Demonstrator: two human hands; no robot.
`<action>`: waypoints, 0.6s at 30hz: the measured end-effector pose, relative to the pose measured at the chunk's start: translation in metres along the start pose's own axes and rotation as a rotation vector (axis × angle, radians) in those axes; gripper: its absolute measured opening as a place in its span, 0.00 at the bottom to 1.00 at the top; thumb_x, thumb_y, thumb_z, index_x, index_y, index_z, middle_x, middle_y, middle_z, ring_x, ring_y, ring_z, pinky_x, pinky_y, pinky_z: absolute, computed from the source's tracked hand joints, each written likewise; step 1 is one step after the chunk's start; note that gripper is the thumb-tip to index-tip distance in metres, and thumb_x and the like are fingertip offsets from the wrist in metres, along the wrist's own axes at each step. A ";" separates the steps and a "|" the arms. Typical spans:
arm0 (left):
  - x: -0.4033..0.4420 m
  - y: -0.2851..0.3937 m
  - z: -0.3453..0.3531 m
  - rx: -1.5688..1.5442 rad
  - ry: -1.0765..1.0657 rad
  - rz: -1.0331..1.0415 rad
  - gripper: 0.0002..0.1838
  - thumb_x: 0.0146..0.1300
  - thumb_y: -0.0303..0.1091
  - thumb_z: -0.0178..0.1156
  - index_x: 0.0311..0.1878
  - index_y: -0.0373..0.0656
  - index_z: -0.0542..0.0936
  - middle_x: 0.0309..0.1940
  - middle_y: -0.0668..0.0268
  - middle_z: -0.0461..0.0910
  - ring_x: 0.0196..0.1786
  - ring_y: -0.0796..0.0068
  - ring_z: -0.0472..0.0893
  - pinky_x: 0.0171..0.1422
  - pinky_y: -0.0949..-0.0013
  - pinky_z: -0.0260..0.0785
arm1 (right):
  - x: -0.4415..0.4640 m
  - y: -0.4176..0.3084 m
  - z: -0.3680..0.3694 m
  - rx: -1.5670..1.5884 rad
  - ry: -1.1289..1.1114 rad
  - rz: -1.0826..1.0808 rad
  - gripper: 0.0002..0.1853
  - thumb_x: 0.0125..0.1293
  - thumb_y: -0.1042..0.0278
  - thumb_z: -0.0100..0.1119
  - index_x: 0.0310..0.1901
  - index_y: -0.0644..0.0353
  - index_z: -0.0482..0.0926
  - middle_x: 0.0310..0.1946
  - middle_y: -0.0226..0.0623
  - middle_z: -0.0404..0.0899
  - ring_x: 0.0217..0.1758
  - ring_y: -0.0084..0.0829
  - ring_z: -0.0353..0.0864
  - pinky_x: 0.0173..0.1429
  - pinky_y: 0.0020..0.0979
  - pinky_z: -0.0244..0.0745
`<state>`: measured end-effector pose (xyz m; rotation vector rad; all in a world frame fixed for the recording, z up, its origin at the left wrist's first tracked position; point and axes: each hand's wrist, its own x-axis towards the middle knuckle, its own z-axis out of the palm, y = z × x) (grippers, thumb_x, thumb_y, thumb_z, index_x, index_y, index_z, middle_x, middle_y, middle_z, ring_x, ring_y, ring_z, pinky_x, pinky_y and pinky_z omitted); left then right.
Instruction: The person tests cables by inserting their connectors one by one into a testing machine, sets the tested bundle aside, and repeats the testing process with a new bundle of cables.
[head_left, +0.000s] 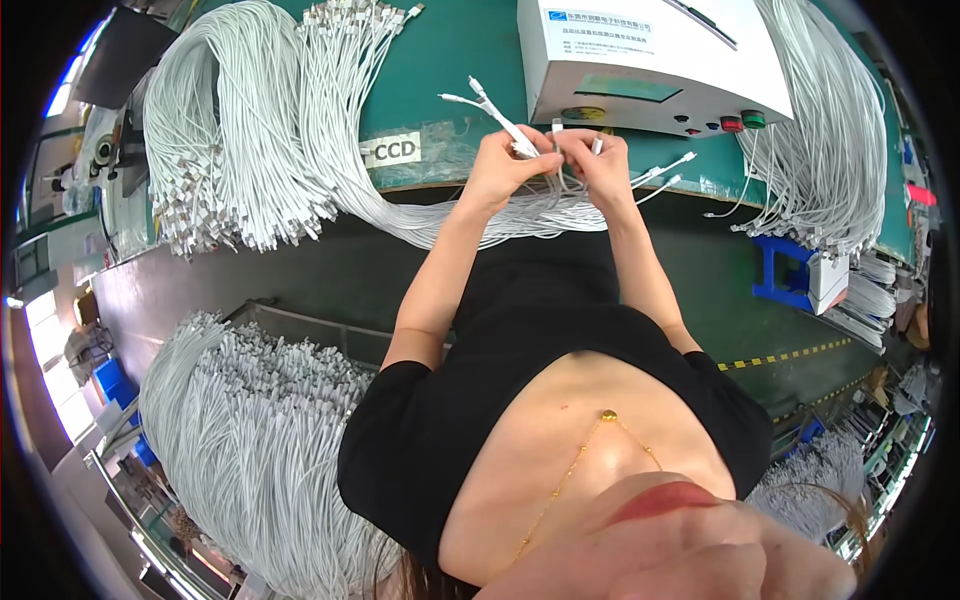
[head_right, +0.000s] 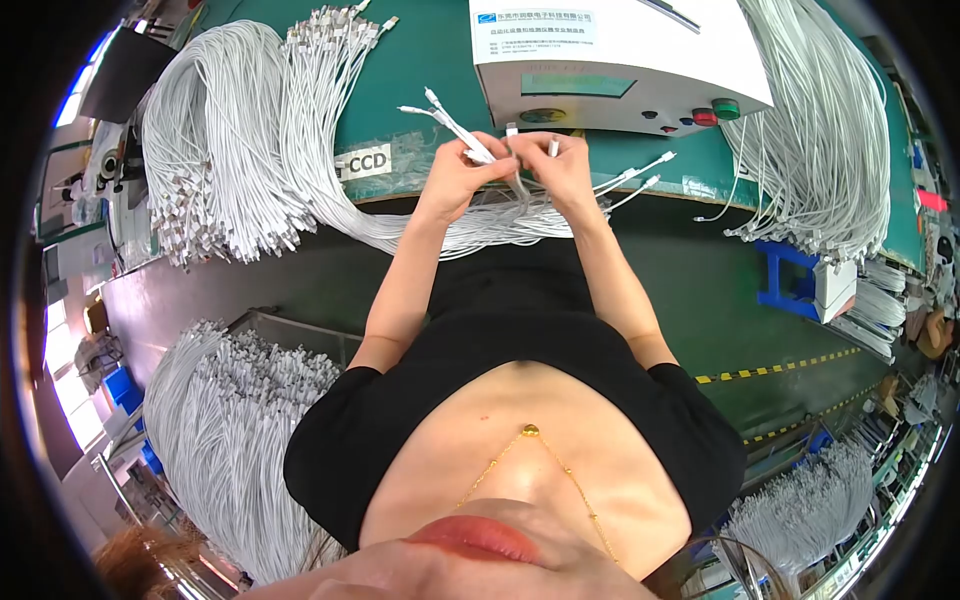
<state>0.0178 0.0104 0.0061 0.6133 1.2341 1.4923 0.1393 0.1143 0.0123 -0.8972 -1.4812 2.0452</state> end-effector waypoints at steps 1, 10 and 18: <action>0.001 0.000 0.004 -0.108 0.034 0.028 0.10 0.54 0.20 0.61 0.39 0.32 0.74 0.32 0.60 0.79 0.35 0.71 0.81 0.41 0.71 0.76 | 0.004 0.003 -0.003 0.021 0.047 0.008 0.09 0.57 0.68 0.61 0.33 0.67 0.82 0.17 0.24 0.72 0.16 0.10 0.60 0.19 0.16 0.50; -0.002 0.010 -0.002 -0.149 0.135 0.022 0.14 0.58 0.20 0.57 0.47 0.27 0.71 0.40 0.53 0.77 0.46 0.63 0.80 0.49 0.70 0.76 | 0.023 0.001 -0.011 0.161 0.097 0.070 0.07 0.54 0.72 0.61 0.26 0.69 0.80 0.14 0.24 0.68 0.14 0.11 0.57 0.18 0.18 0.45; -0.003 0.009 -0.002 -0.100 0.194 0.081 0.14 0.51 0.21 0.64 0.41 0.30 0.74 0.28 0.59 0.79 0.34 0.70 0.82 0.35 0.76 0.77 | 0.024 -0.002 -0.008 0.156 0.071 0.124 0.09 0.55 0.71 0.58 0.26 0.69 0.80 0.14 0.24 0.68 0.14 0.12 0.57 0.19 0.19 0.47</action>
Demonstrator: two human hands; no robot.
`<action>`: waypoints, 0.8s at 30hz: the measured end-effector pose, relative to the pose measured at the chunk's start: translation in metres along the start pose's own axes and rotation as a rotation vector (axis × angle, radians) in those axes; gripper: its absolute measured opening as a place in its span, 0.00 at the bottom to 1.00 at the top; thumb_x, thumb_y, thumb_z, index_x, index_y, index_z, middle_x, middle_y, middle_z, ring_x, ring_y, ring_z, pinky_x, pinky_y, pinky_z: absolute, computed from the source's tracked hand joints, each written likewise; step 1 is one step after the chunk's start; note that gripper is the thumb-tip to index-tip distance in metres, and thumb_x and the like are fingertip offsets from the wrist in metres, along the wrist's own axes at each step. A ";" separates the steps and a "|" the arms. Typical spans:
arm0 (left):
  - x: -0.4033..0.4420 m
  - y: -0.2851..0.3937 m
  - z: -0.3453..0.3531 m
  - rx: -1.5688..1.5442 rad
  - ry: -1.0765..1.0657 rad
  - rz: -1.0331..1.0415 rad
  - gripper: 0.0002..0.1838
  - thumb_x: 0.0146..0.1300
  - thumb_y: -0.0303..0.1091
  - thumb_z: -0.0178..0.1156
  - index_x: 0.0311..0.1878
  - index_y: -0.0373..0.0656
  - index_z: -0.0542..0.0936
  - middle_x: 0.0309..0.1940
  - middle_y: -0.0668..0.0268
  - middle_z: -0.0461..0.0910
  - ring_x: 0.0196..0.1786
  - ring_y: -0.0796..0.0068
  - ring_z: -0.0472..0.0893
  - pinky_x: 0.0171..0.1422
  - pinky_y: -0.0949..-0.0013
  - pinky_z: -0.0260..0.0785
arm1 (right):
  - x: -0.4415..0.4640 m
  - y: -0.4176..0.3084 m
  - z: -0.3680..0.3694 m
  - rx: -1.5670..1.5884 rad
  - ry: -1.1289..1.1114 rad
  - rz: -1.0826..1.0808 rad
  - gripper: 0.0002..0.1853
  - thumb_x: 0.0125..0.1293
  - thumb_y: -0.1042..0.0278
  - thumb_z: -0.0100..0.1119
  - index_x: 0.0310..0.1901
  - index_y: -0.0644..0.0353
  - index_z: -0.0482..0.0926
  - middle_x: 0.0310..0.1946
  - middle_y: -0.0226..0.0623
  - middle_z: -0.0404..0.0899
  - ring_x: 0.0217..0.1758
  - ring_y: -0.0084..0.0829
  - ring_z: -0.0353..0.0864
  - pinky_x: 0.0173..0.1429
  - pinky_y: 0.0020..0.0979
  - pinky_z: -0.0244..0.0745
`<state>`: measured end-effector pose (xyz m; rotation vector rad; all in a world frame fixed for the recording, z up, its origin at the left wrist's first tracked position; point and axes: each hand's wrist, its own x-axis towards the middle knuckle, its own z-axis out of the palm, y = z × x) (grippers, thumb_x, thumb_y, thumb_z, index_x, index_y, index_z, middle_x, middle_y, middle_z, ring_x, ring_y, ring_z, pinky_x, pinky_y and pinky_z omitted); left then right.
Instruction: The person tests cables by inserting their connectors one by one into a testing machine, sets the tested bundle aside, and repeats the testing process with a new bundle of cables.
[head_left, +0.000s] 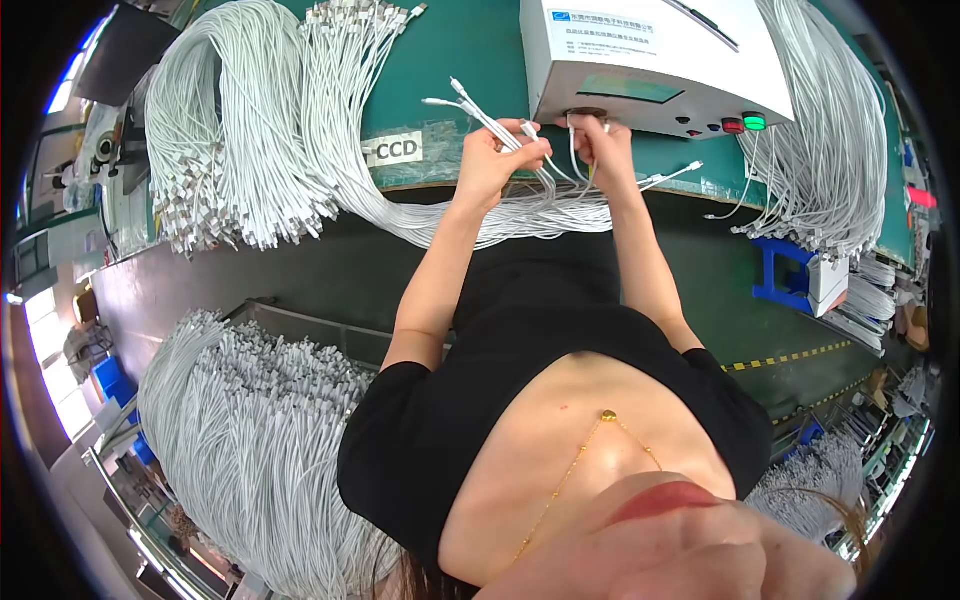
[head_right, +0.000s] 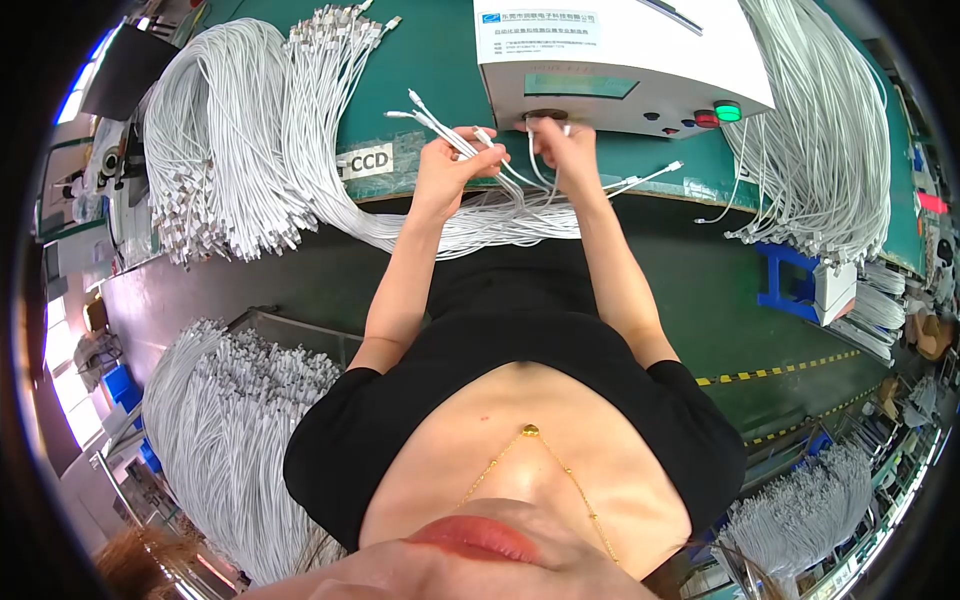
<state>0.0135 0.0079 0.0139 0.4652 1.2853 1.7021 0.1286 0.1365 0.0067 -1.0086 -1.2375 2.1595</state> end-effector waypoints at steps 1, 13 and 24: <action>0.000 -0.001 0.000 -0.001 -0.001 0.000 0.14 0.51 0.21 0.64 0.41 0.30 0.74 0.28 0.59 0.79 0.34 0.70 0.82 0.35 0.76 0.77 | -0.001 0.007 0.002 -0.112 -0.004 -0.126 0.09 0.55 0.70 0.57 0.27 0.69 0.80 0.15 0.26 0.71 0.15 0.12 0.59 0.19 0.19 0.50; -0.009 0.009 0.006 0.037 -0.015 0.066 0.20 0.66 0.26 0.48 0.57 0.31 0.56 0.43 0.50 0.75 0.44 0.60 0.80 0.45 0.66 0.78 | -0.012 0.003 -0.006 -0.109 -0.010 -0.030 0.09 0.54 0.67 0.65 0.30 0.65 0.82 0.15 0.23 0.71 0.15 0.11 0.59 0.19 0.18 0.47; -0.010 0.022 -0.009 -0.103 0.006 0.055 0.15 0.68 0.32 0.47 0.52 0.32 0.66 0.31 0.53 0.79 0.33 0.63 0.83 0.31 0.71 0.78 | -0.003 -0.003 0.000 -0.054 0.058 -0.061 0.07 0.51 0.72 0.62 0.28 0.68 0.81 0.15 0.26 0.72 0.15 0.12 0.60 0.19 0.18 0.47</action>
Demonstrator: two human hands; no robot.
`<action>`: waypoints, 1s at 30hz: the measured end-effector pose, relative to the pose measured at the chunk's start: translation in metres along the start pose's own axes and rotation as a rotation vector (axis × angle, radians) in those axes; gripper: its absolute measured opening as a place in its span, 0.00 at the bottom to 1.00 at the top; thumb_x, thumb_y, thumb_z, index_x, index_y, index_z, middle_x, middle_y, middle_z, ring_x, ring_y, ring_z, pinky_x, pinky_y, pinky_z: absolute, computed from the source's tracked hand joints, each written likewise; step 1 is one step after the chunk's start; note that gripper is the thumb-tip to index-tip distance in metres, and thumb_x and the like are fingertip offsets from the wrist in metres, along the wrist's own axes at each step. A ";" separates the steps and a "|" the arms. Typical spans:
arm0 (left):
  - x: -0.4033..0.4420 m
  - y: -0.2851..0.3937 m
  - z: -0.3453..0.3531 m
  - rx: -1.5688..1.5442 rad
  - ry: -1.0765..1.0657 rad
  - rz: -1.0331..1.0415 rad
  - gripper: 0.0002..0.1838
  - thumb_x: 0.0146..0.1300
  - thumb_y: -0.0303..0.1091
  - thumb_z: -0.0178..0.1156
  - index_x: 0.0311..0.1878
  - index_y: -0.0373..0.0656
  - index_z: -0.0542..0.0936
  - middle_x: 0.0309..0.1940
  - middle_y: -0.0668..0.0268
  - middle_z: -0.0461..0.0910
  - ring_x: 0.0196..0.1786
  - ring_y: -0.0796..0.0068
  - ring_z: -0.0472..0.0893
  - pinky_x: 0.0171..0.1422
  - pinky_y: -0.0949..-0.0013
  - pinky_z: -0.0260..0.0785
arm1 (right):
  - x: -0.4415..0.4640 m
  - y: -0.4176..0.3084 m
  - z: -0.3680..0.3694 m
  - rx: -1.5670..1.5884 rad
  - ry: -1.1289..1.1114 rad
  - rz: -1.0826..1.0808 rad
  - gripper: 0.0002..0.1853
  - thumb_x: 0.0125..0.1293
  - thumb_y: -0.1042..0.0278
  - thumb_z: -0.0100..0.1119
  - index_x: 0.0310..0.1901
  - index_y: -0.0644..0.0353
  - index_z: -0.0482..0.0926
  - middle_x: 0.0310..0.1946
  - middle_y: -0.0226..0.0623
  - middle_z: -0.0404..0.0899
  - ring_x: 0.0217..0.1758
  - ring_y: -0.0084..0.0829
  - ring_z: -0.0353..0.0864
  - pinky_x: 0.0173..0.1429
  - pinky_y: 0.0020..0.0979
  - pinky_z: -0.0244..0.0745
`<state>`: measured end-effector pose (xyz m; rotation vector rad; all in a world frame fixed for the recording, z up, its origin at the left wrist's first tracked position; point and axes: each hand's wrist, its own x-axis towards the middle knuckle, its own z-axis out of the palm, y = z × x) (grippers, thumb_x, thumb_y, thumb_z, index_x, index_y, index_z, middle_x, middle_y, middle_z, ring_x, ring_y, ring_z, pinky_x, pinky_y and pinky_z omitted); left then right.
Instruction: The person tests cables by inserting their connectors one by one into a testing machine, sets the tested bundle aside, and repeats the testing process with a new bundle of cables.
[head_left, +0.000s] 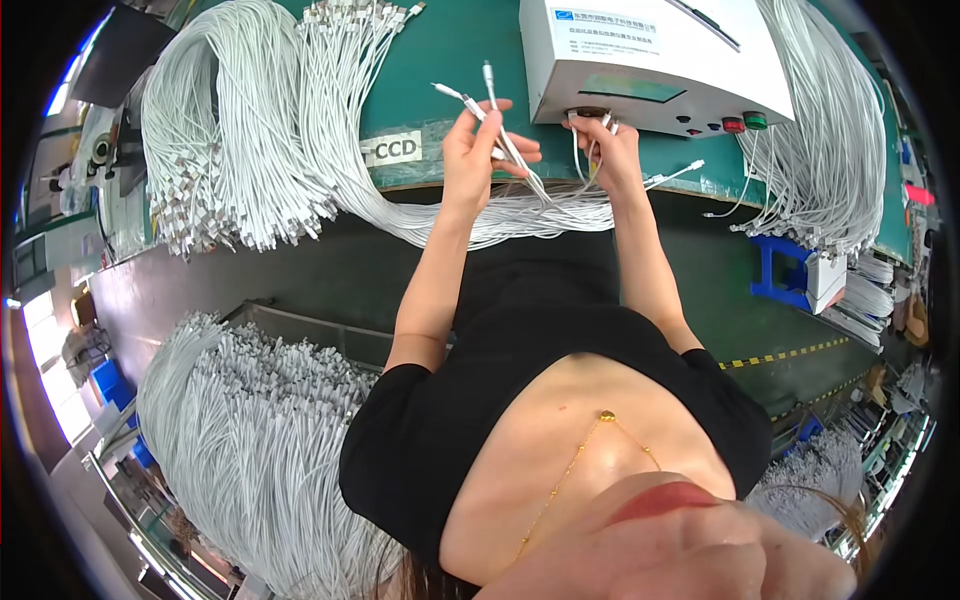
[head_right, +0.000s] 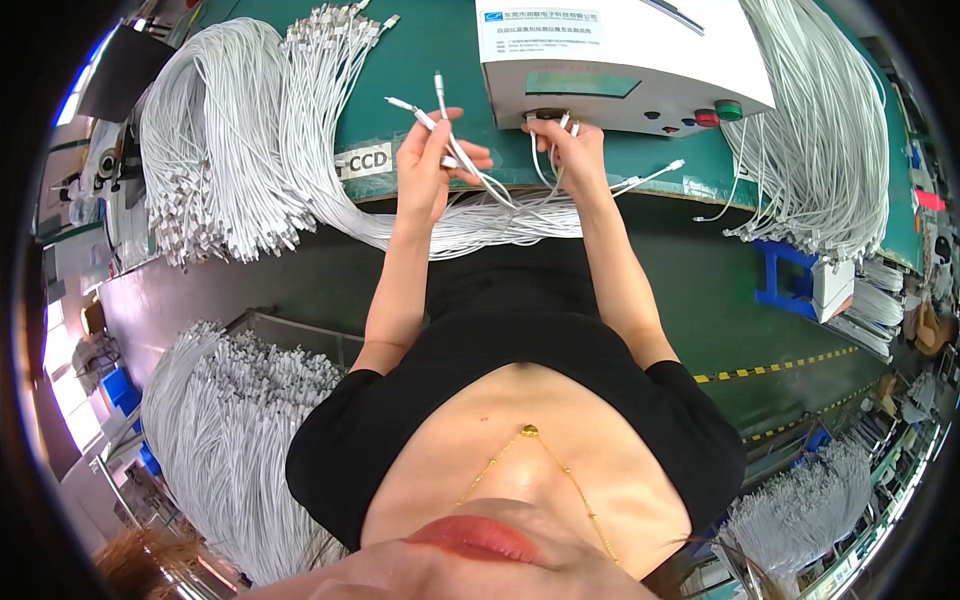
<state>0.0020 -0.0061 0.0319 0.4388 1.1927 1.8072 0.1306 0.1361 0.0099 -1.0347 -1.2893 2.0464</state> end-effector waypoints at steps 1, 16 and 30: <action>0.002 -0.004 0.001 -0.011 0.012 0.026 0.14 0.66 0.30 0.49 0.51 0.31 0.69 0.32 0.53 0.79 0.35 0.63 0.82 0.32 0.71 0.79 | 0.000 0.000 -0.001 0.004 -0.002 0.009 0.07 0.51 0.72 0.62 0.28 0.68 0.81 0.15 0.26 0.71 0.15 0.13 0.60 0.19 0.18 0.47; -0.004 -0.024 0.008 0.348 -0.172 -0.129 0.11 0.52 0.25 0.65 0.39 0.34 0.80 0.30 0.63 0.81 0.30 0.81 0.79 0.32 0.81 0.69 | -0.025 -0.005 0.009 -0.235 -0.166 -0.170 0.09 0.55 0.70 0.61 0.33 0.68 0.82 0.19 0.26 0.74 0.22 0.13 0.67 0.27 0.17 0.61; -0.004 -0.019 0.013 -0.045 0.048 0.043 0.14 0.66 0.32 0.52 0.44 0.28 0.76 0.35 0.53 0.79 0.41 0.65 0.81 0.44 0.70 0.77 | -0.001 -0.001 -0.001 -0.050 -0.011 -0.031 0.07 0.53 0.72 0.59 0.24 0.68 0.79 0.16 0.27 0.71 0.15 0.11 0.58 0.19 0.18 0.47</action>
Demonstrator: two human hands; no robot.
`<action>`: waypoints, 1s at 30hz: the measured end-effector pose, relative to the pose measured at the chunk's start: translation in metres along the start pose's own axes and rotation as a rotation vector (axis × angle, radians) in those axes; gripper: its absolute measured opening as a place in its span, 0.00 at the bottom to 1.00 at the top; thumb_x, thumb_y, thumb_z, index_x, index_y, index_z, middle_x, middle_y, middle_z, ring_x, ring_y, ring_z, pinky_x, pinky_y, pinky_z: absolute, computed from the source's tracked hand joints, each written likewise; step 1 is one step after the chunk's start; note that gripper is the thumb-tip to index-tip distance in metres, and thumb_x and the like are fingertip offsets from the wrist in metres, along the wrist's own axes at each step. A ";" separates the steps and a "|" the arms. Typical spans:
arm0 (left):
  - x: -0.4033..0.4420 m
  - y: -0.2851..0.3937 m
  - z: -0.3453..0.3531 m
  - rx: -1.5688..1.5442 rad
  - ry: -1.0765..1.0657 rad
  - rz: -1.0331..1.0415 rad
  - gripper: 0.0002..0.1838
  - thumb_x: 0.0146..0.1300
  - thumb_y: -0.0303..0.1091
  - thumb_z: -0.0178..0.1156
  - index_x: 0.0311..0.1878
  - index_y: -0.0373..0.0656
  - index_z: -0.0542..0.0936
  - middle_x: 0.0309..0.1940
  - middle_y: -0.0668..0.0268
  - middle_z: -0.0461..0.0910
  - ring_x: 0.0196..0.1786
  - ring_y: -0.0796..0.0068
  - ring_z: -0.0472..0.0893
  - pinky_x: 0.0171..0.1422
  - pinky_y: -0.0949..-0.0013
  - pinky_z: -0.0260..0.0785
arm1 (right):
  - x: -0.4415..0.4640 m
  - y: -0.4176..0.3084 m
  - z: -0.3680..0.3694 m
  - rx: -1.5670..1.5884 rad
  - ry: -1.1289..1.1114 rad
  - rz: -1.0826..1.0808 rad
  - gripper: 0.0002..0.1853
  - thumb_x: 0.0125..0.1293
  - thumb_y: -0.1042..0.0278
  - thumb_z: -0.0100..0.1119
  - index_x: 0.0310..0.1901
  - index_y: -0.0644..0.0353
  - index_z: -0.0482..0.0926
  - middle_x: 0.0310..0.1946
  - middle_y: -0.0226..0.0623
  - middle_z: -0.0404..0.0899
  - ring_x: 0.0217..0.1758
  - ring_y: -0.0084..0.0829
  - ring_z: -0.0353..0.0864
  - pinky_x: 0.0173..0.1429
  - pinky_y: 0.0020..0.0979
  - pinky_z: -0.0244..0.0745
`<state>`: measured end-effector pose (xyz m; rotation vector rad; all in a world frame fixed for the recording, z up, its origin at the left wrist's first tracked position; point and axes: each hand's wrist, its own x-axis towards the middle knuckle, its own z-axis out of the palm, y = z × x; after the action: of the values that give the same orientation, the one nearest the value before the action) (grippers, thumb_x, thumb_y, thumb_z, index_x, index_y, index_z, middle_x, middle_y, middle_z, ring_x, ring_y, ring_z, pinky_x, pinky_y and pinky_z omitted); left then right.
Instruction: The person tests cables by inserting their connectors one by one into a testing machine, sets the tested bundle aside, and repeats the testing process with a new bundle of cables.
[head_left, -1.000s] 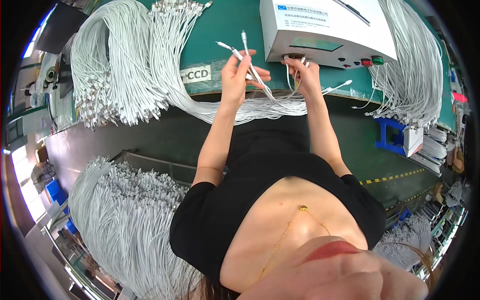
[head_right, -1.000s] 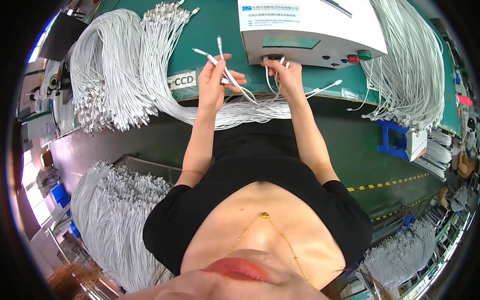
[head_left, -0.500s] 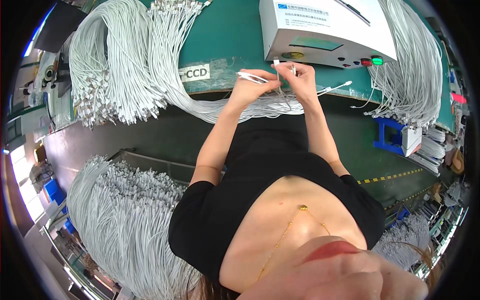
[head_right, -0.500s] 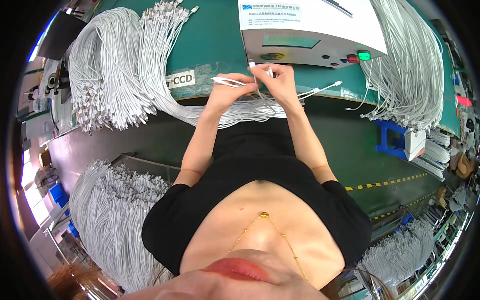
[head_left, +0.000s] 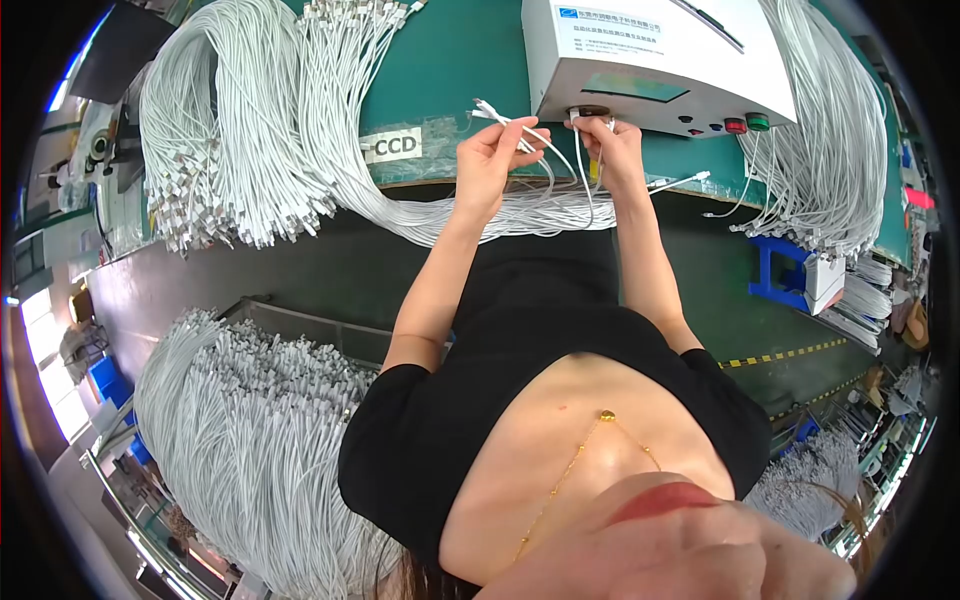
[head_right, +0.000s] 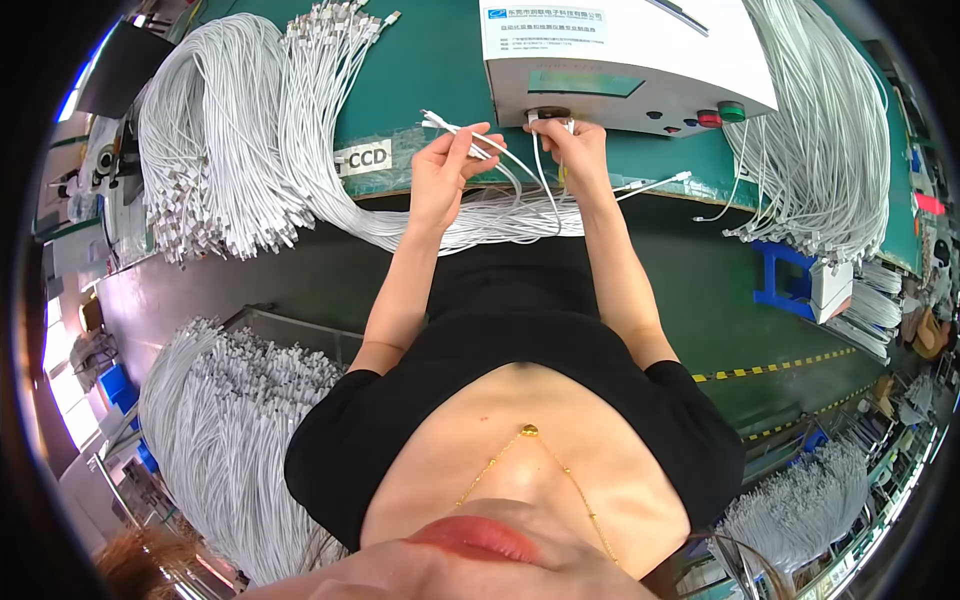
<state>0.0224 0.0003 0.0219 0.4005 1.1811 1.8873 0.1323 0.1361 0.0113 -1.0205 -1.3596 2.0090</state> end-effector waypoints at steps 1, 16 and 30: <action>0.000 0.000 0.000 0.000 0.000 0.001 0.14 0.66 0.32 0.52 0.44 0.28 0.76 0.35 0.53 0.79 0.41 0.65 0.81 0.44 0.70 0.77 | 0.001 0.000 0.000 0.007 0.000 0.023 0.07 0.53 0.72 0.59 0.24 0.67 0.79 0.16 0.26 0.71 0.16 0.12 0.59 0.20 0.18 0.48; 0.004 -0.017 -0.007 0.173 -0.294 -0.265 0.10 0.60 0.28 0.59 0.39 0.29 0.78 0.32 0.57 0.80 0.37 0.71 0.80 0.41 0.74 0.74 | -0.015 -0.004 0.004 -0.084 -0.182 -0.041 0.10 0.54 0.69 0.63 0.32 0.70 0.82 0.16 0.26 0.70 0.19 0.13 0.64 0.22 0.19 0.54; 0.005 -0.001 -0.003 -0.131 -0.070 -0.074 0.14 0.66 0.29 0.50 0.50 0.29 0.72 0.38 0.55 0.78 0.46 0.62 0.80 0.48 0.68 0.77 | 0.004 -0.001 -0.003 -0.100 -0.029 0.036 0.08 0.54 0.71 0.60 0.26 0.69 0.80 0.14 0.26 0.68 0.16 0.14 0.60 0.21 0.19 0.50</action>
<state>0.0184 0.0029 0.0189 0.3436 1.0071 1.8594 0.1321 0.1411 0.0103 -1.0711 -1.4799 2.0065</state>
